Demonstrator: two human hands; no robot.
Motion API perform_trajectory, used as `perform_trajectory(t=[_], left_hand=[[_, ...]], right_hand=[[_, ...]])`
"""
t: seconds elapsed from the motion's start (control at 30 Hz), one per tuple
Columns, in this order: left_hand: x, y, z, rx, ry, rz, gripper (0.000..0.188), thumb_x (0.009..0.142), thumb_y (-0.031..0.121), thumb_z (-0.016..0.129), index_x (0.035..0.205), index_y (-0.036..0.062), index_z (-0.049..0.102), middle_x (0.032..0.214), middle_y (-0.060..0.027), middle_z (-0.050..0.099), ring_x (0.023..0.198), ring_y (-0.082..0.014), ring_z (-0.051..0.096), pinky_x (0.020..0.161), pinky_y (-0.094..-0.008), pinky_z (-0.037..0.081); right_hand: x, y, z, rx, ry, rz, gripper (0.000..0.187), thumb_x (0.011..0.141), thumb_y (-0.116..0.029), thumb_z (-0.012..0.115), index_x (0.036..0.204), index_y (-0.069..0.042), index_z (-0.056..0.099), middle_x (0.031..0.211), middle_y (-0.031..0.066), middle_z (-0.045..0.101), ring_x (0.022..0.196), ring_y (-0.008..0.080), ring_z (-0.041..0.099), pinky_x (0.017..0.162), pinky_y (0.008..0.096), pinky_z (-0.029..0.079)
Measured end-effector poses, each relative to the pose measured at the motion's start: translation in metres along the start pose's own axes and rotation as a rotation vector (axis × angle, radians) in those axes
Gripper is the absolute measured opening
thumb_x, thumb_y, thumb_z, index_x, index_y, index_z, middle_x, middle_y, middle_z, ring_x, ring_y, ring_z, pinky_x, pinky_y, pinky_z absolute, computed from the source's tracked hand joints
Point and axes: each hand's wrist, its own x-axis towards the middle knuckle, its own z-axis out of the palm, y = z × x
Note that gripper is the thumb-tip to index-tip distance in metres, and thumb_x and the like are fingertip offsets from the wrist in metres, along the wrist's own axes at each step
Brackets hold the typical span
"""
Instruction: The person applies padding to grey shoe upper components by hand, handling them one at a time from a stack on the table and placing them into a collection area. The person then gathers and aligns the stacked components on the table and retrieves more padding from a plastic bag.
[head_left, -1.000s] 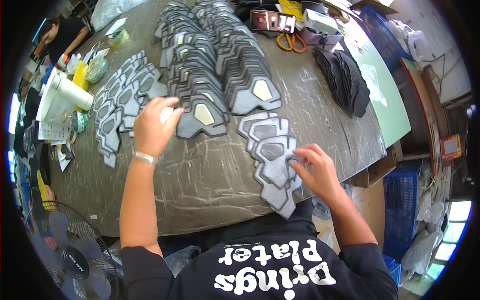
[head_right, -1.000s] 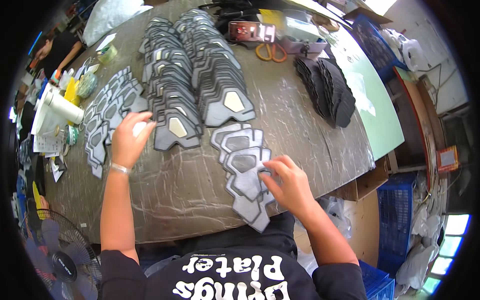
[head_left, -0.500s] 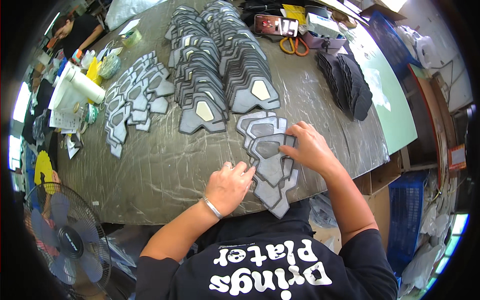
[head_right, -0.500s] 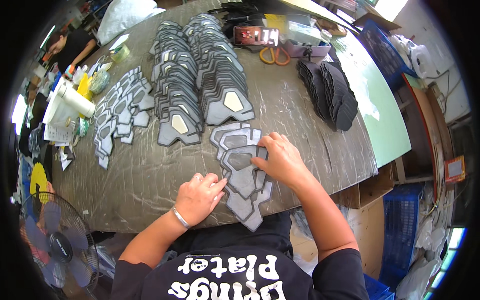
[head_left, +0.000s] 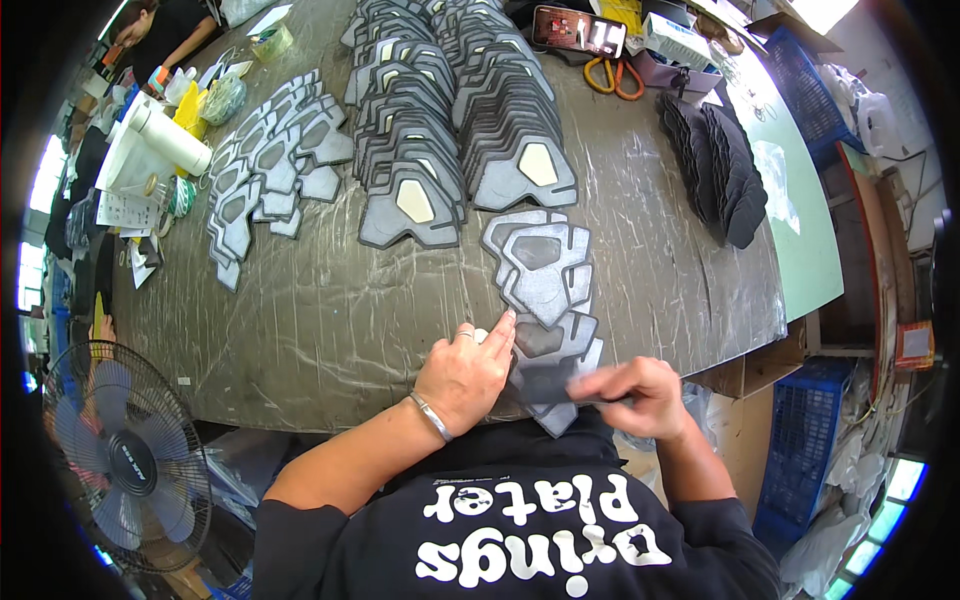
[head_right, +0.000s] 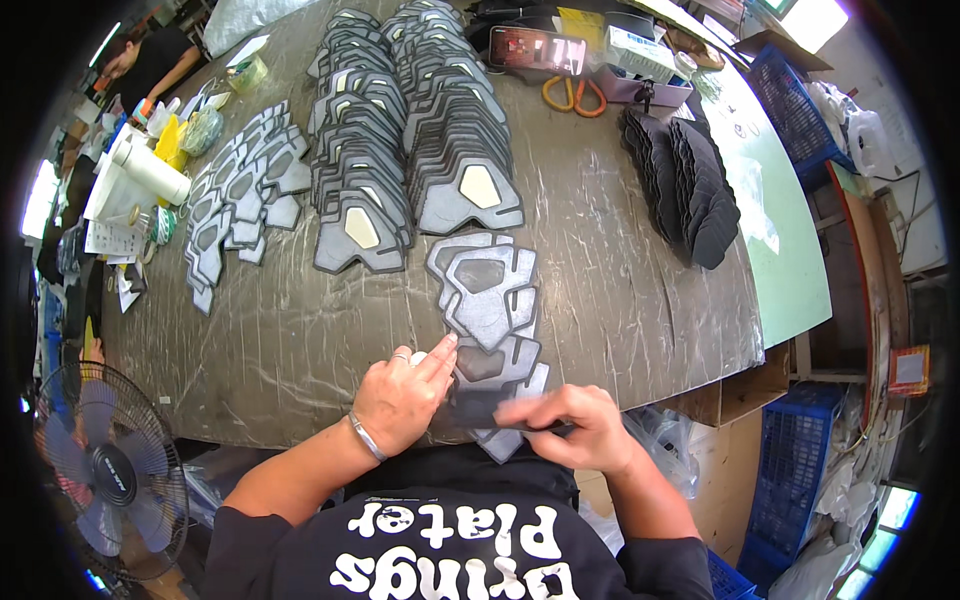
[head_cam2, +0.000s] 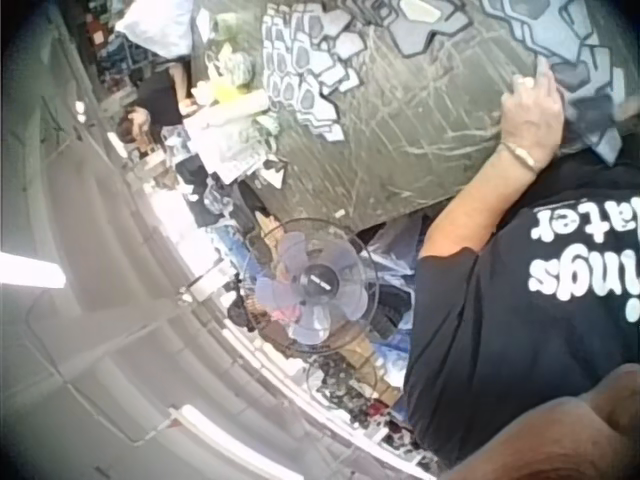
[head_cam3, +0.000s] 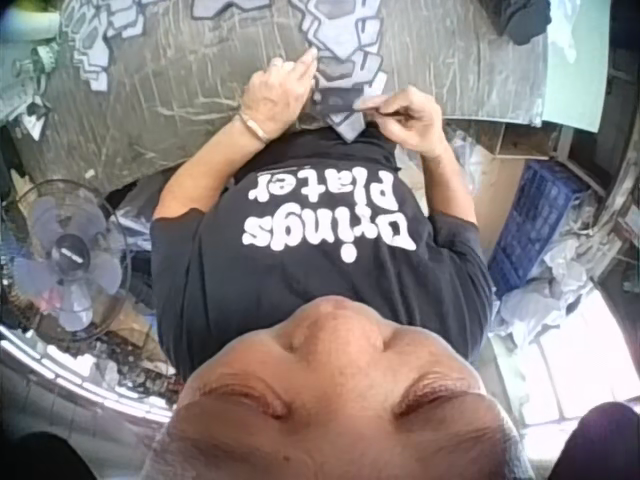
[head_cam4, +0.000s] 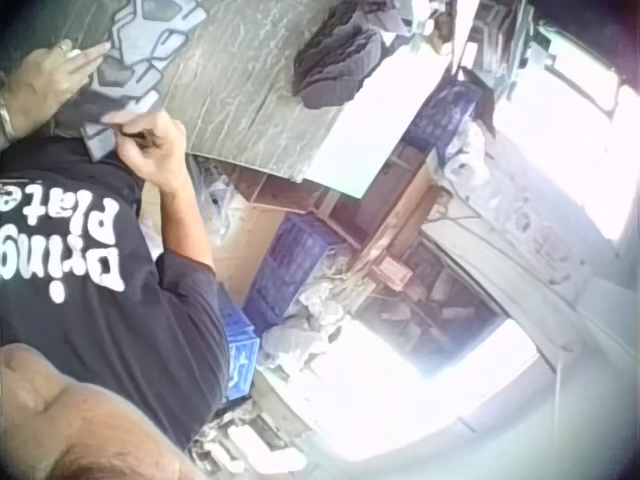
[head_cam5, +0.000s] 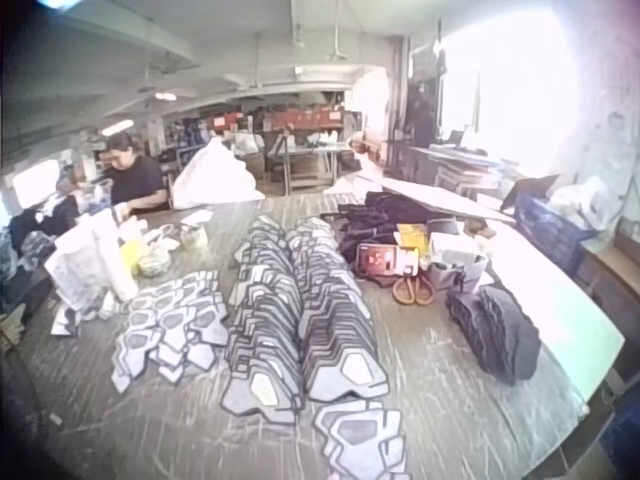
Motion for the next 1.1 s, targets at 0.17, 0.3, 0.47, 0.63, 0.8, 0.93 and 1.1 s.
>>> perform_trajectory(t=[0.17, 0.3, 0.47, 0.63, 0.8, 0.93, 1.1], left_hand=[[0.000, 0.001, -0.003, 0.060, -0.027, 0.004, 0.032, 0.079, 0.021, 0.066, 0.107, 0.0064, 0.067, 0.122, -0.0017, 0.062, 0.072, -0.0196, 0.056, 0.056, -0.0293, 0.051], [-0.001, -0.012, -0.011, -0.178, 0.086, -0.067, 0.027, 0.079, 0.018, 0.068, 0.102, 0.0051, 0.068, 0.115, -0.0029, 0.064, 0.077, -0.0192, 0.059, 0.059, -0.0281, 0.051], [-0.042, -0.045, -0.018, -0.992, 0.390, -0.567, 0.017, 0.088, 0.017, 0.065, 0.096, 0.0020, 0.066, 0.099, -0.0072, 0.066, 0.074, -0.0121, 0.062, 0.054, -0.0254, 0.050], [-0.067, -0.050, -0.033, -1.647, 0.594, -0.912, 0.025, 0.095, 0.024, 0.059, 0.097, -0.0003, 0.062, 0.096, -0.0122, 0.066, 0.068, -0.0154, 0.064, 0.049, -0.0262, 0.053], [-0.072, -0.028, -0.027, -1.866, 0.472, -0.908, 0.028, 0.096, 0.025, 0.055, 0.108, 0.0004, 0.057, 0.098, -0.0132, 0.065, 0.073, -0.0184, 0.065, 0.050, -0.0271, 0.055], [-0.060, -0.017, -0.022, -1.994, 0.304, -0.839, 0.044, 0.098, 0.040, 0.049, 0.114, -0.0006, 0.054, 0.096, -0.0114, 0.064, 0.077, -0.0158, 0.064, 0.062, -0.0255, 0.053], [-0.056, -0.018, -0.015, -1.910, 0.361, -0.752, 0.059, 0.096, 0.054, 0.044, 0.114, -0.0010, 0.054, 0.089, -0.0083, 0.064, 0.077, -0.0125, 0.063, 0.067, -0.0241, 0.052]], right_hand=[[-0.025, -0.007, -0.017, 0.283, 0.495, 0.201, 0.019, 0.082, 0.003, 0.060, 0.097, -0.002, 0.050, 0.084, 0.0077, 0.066, 0.066, 0.0078, 0.058, 0.057, 0.0212, 0.046], [-0.005, -0.006, -0.005, 0.259, 0.617, 0.469, 0.040, 0.089, -0.001, 0.058, 0.127, -0.004, 0.046, 0.095, 0.0017, 0.061, 0.078, 0.0050, 0.056, 0.062, 0.0188, 0.043], [0.040, -0.006, 0.047, 0.394, 0.463, 0.537, 0.042, 0.091, -0.006, 0.059, 0.130, -0.004, 0.044, 0.092, 0.0006, 0.063, 0.074, 0.0033, 0.054, 0.061, 0.0185, 0.042], [0.063, 0.022, 0.076, 0.173, 0.366, 0.357, 0.048, 0.087, -0.004, 0.063, 0.132, -0.001, 0.045, 0.112, 0.0125, 0.060, 0.103, 0.0165, 0.057, 0.077, 0.0297, 0.049], [0.064, -0.007, 0.082, -0.430, 0.093, 0.134, 0.038, 0.080, -0.006, 0.071, 0.117, -0.006, 0.062, 0.100, 0.0095, 0.063, 0.080, 0.0187, 0.063, 0.067, 0.0297, 0.051], [0.083, -0.025, 0.114, -0.440, -0.070, 0.087, 0.039, 0.079, -0.009, 0.073, 0.116, -0.004, 0.062, 0.092, 0.0078, 0.061, 0.072, 0.0175, 0.061, 0.060, 0.0296, 0.050], [0.091, -0.025, 0.122, -0.341, -0.049, 0.141, 0.033, 0.080, -0.009, 0.072, 0.111, -0.004, 0.062, 0.086, 0.0062, 0.061, 0.071, 0.0148, 0.060, 0.061, 0.0289, 0.049]])
